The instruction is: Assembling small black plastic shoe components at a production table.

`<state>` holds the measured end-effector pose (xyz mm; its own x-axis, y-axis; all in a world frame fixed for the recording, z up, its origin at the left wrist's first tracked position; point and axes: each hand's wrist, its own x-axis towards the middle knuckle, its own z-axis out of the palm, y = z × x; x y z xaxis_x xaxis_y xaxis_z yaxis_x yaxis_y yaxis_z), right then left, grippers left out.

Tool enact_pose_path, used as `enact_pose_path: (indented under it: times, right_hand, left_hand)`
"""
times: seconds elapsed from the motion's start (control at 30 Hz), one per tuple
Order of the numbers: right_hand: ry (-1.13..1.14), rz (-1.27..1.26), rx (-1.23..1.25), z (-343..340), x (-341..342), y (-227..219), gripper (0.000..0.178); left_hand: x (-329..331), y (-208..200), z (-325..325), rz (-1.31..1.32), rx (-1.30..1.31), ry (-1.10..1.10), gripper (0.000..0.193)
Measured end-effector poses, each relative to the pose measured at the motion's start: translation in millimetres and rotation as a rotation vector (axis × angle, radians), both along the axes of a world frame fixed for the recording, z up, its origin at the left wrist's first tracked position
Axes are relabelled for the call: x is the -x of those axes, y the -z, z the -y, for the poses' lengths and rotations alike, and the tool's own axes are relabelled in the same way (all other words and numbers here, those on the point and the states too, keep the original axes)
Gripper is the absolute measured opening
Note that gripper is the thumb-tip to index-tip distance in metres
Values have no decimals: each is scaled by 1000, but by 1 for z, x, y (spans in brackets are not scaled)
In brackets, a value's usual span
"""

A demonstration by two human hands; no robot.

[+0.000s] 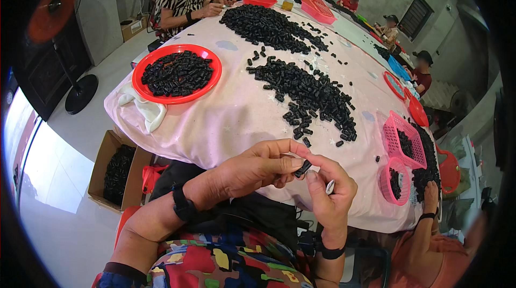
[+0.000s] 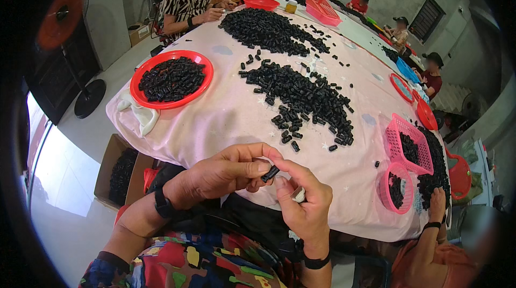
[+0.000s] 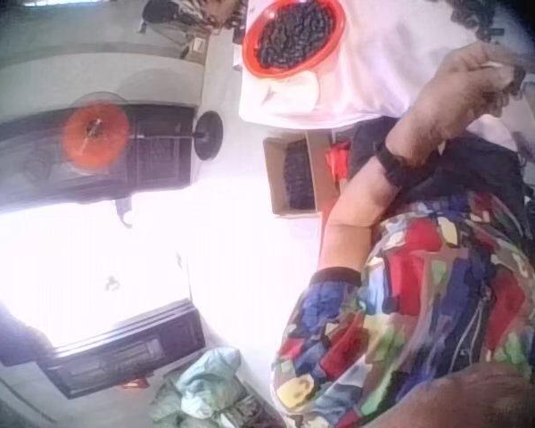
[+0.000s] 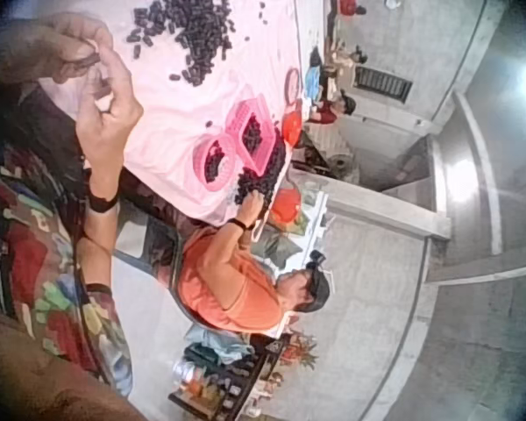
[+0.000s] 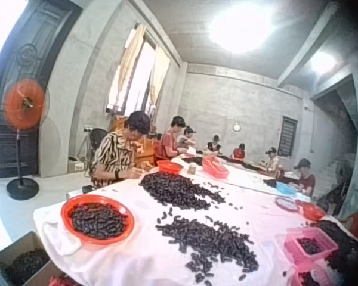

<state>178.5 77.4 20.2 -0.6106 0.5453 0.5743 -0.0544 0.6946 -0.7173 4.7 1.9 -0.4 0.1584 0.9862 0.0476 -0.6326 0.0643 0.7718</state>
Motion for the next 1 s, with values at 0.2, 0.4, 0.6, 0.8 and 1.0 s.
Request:
enact_pose_path:
  times: [0.2, 0.4, 0.6, 0.8, 1.0]
  right_hand:
    - [-64, -9, 204, -4, -4, 11, 21]
    - [-19, 97, 161, 3, -1, -3, 18]
    - [-29, 98, 141, 5, -1, -2, 18]
    - [-39, 92, 154, 5, 0, -4, 16]
    - [-51, 38, 212, 0, -1, 6, 13]
  left_hand:
    - [2, 3, -1, 4, 31, 56, 28]
    - [6, -13, 5, -311, -55, 8, 25]
    - [9, -7, 3, -394, -118, -20, 23]
    - [7, -11, 5, -360, -91, -39, 22]
    - [6, -12, 5, -344, -102, -35, 25]
